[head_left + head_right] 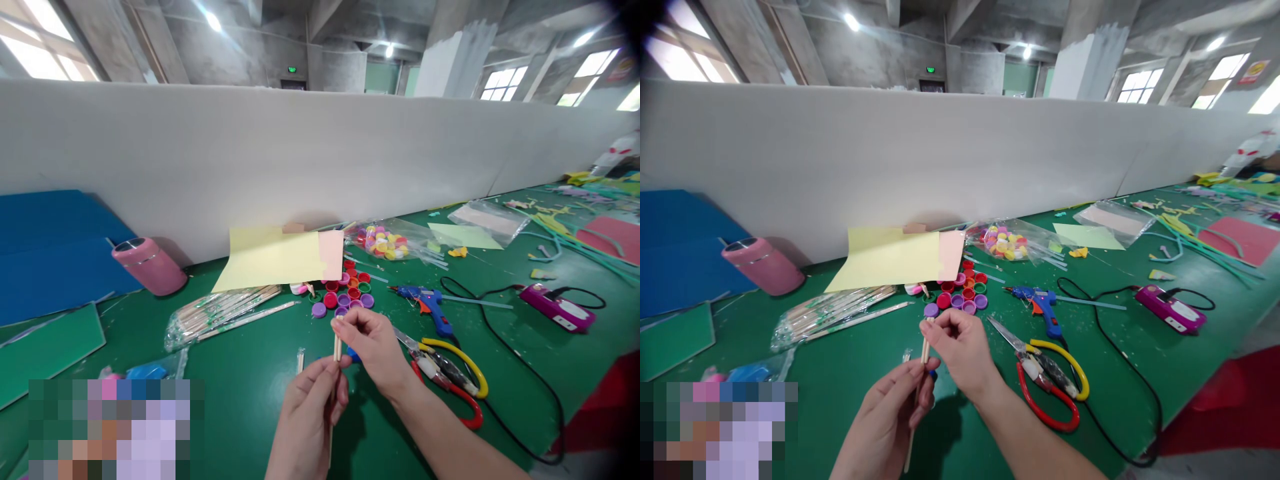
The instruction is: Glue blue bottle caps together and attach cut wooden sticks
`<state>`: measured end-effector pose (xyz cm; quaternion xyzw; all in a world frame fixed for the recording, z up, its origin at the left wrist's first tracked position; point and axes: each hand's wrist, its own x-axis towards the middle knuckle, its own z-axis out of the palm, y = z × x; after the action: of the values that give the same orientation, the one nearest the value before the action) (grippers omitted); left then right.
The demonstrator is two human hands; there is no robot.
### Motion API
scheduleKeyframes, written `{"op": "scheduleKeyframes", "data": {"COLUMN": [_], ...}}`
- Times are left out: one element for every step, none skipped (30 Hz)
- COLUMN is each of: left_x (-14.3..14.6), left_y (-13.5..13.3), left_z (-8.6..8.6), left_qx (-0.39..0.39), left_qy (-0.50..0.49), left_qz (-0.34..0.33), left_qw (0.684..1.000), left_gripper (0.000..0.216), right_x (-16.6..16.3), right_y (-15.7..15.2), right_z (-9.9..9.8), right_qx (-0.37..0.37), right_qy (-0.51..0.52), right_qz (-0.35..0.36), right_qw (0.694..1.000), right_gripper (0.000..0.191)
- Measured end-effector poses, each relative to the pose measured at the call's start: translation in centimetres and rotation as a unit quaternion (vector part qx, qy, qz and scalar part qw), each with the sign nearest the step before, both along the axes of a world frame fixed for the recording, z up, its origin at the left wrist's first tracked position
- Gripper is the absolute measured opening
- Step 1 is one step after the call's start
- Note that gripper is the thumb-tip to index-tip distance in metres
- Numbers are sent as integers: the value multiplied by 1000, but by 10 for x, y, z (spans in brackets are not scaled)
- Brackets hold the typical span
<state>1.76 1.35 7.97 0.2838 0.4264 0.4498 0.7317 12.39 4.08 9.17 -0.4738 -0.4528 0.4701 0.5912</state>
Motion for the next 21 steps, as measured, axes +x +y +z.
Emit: {"op": "scheduleKeyframes", "data": {"left_x": [0,0,0,-1,-1,-1,-1,-1,-1,-1,-1,-1,-1,-1,-1,-1,-1,-1,-2,-2,-1], "left_y": [0,-1,-1,-2,-3,-3,-3,-3,-3,-3,-3,-3,-2,-2,-2,-1,-1,-1,-1,-1,-1], "left_z": [1,1,2,2,3,3,3,4,4,4,4,5,5,6,6,6,7,7,7,6,6], "left_qx": [-1,-3,-5,-6,-7,-6,-5,-2,1,3,5,6,7,8,8,8,8,9,11,13,16], "left_qy": [0,1,1,1,2,1,1,-1,-2,-3,-3,-3,-1,1,4,7,10,13,15,15,14], "left_qz": [1,3,5,4,3,2,-1,-3,-5,-6,-7,-7,-9,-11,-13,-15,-16,-17,-18,-21,-23], "left_qw": [1000,1000,1000,1000,1000,1000,1000,1000,1000,1000,1000,1000,1000,1000,1000,1000,1000,1000,1000,1000,1000], "left_gripper": [22,21,21,21,21,21,21,21,21,21,21,21,22,22,21,21,21,21,21,22,23], "right_x": [0,0,0,0,0,0,0,-1,-1,-1,-1,-1,-1,0,0,0,0,0,0,-1,-1], "right_y": [0,0,0,-1,-1,-1,-2,-2,-2,-2,-2,-2,-2,-3,-3,-3,-3,-4,-4,-4,-4], "right_z": [0,1,1,1,1,1,2,2,2,2,2,2,2,1,1,2,2,2,3,3,4], "right_qx": [0,0,0,0,0,0,0,-1,-1,-1,-1,-1,0,2,4,7,9,12,15,17,19], "right_qy": [1,2,2,1,1,0,-1,-1,-1,-1,-1,-2,-2,-3,-5,-7,-9,-12,-17,-23,-30], "right_qz": [1,2,2,2,0,-2,-2,-3,-3,-3,-4,-4,-5,-5,-4,-3,-3,-4,-5,-7,-9], "right_qw": [1000,1000,1000,1000,1000,1000,1000,1000,1000,1000,1000,1000,1000,1000,1000,1000,1000,1000,1000,1000,999], "right_gripper": [27,27,27,27,27,27,27,27,27,28,28,28,28,28,27,27,26,26,26,26,26]}}
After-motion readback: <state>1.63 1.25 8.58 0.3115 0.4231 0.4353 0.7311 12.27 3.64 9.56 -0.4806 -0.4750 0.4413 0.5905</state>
